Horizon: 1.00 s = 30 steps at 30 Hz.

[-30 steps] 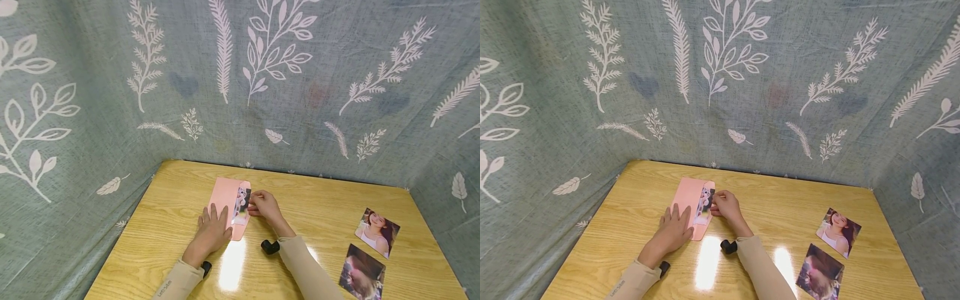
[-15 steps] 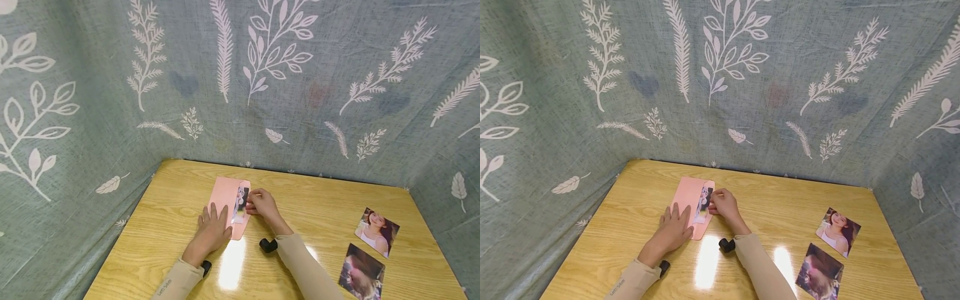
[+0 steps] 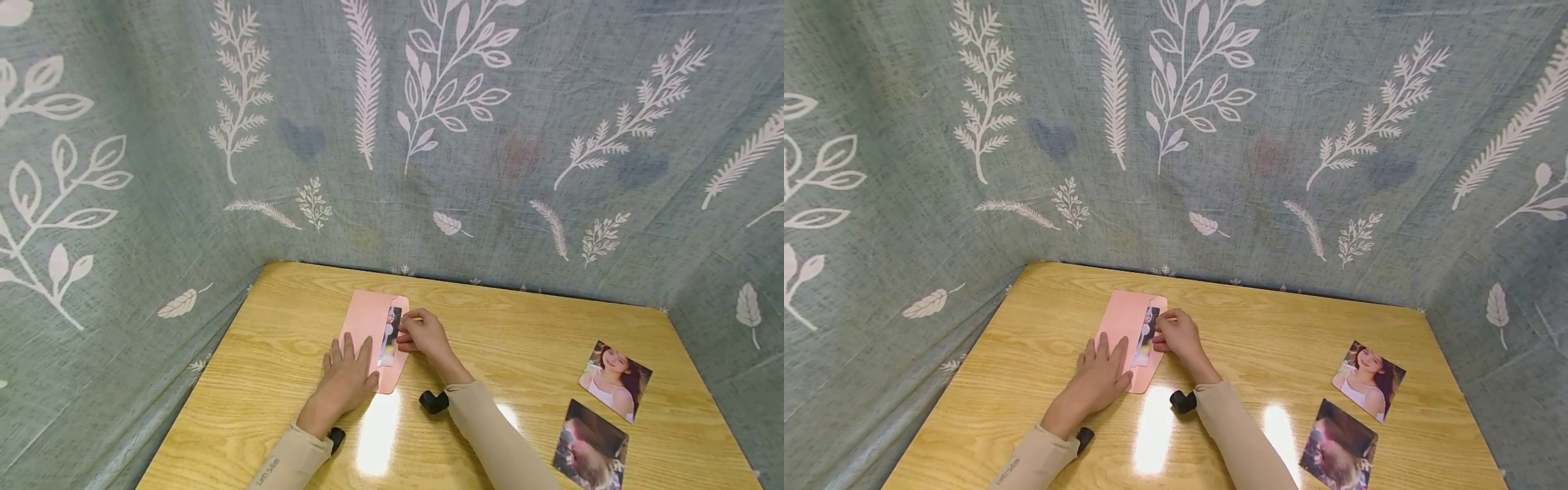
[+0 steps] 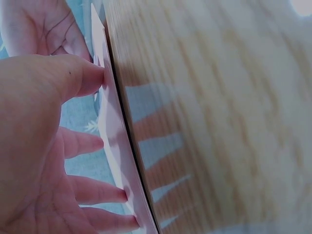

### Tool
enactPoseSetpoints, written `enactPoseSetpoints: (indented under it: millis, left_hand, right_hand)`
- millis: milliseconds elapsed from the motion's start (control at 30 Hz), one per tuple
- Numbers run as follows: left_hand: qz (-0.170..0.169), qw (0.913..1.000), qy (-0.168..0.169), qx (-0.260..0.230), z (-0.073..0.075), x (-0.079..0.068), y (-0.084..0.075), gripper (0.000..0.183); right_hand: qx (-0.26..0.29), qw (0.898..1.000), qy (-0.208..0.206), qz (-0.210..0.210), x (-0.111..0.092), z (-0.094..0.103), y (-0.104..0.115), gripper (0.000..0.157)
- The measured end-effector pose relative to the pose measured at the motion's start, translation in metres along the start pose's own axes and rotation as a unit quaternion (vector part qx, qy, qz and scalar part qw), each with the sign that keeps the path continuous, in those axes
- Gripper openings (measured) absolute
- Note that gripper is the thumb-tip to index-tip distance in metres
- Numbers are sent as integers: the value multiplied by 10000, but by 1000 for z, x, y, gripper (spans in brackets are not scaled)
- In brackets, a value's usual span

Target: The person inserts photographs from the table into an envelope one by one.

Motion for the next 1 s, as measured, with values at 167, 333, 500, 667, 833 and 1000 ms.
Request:
enactPoseSetpoints:
  millis: [167, 333, 500, 667, 833, 1000]
  left_hand:
    - [-6, 10000, 24, -66, 0, 0, 0, 68]
    - [39, 9999, 71, -143, 0, 0, 0, 69]
    - [64, 9999, 78, -117, 0, 0, 0, 69]
    - [60, 9999, 89, -90, -3, 1, 1, 69]
    - [40, 9999, 69, -71, -4, 2, 1, 69]
    - [12, 10000, 17, -29, -3, 2, 1, 69]
  right_hand:
    - [-7, 10000, -7, 5, 1, -3, -1, 28]
    - [8, 10000, -1, -13, 3, -6, -3, 28]
    - [110, 9999, 51, 0, 4, -9, -5, 27]
    - [139, 9999, 70, 9, 5, -12, -6, 31]
    - [138, 9998, 77, 98, 5, -14, -6, 34]
    - [348, 9993, 87, 98, 5, -16, -6, 33]
Point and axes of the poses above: each hand's wrist, its own x-axis towards the middle knuckle, its own z-axis out of the back of the hand, y = z × x, the point moved 3 cm from there along x, towards the middle knuckle, and after that the axes turned 11 degrees about x, right-handed, at the moved point
